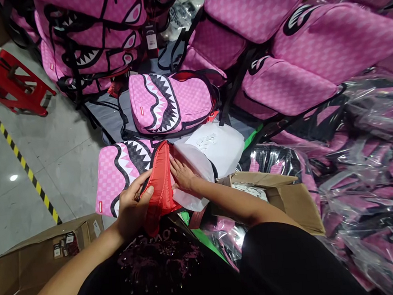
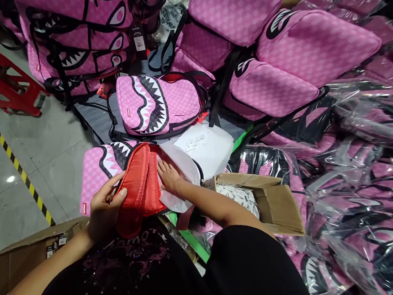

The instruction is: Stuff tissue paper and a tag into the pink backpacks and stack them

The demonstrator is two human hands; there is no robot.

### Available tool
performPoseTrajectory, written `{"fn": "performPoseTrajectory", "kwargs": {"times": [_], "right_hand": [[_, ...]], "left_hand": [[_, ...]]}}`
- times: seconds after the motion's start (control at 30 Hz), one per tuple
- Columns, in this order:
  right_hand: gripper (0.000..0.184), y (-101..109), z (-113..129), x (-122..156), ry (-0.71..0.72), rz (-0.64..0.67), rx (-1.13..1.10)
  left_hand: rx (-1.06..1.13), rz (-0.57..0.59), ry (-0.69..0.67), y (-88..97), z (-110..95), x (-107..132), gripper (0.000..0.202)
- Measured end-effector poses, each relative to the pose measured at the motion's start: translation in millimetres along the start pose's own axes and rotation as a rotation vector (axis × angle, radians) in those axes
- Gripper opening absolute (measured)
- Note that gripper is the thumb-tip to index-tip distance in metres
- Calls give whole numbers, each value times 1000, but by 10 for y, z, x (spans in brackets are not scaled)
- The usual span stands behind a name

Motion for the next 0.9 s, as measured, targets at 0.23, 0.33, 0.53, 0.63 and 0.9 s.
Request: {"fn": "performPoseTrajectory", "kwargs": {"times": [0.23, 0.33, 0.53, 0.63, 0.9], "right_hand": [[102, 81, 60, -266, 124, 28, -28], [86, 113, 80, -356, 35, 25, -25], [102, 174, 4, -203, 128, 21, 49], [98, 219, -30, -267, 53, 11, 38], [73, 193, 102, -448, 146, 7, -25]], "left_hand": [[-50, 57, -41, -13, -25, -12, 48], [-83, 61, -89, -20, -27, -25, 46], [-71, 41, -110, -46, -30, -46, 46], [-89, 41, -93, -59, -52, -45, 45], [-130, 55, -122, -67, -115, -58, 44]]}}
Point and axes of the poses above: each hand's wrist, its own x-axis away from the middle knuckle, its own y-axis out of the back of the hand, z = x × y, the point moved 2 cm from there along -x, towards the middle knuckle, and after that the axes turned 10 degrees about -x, right-handed, at the moved point
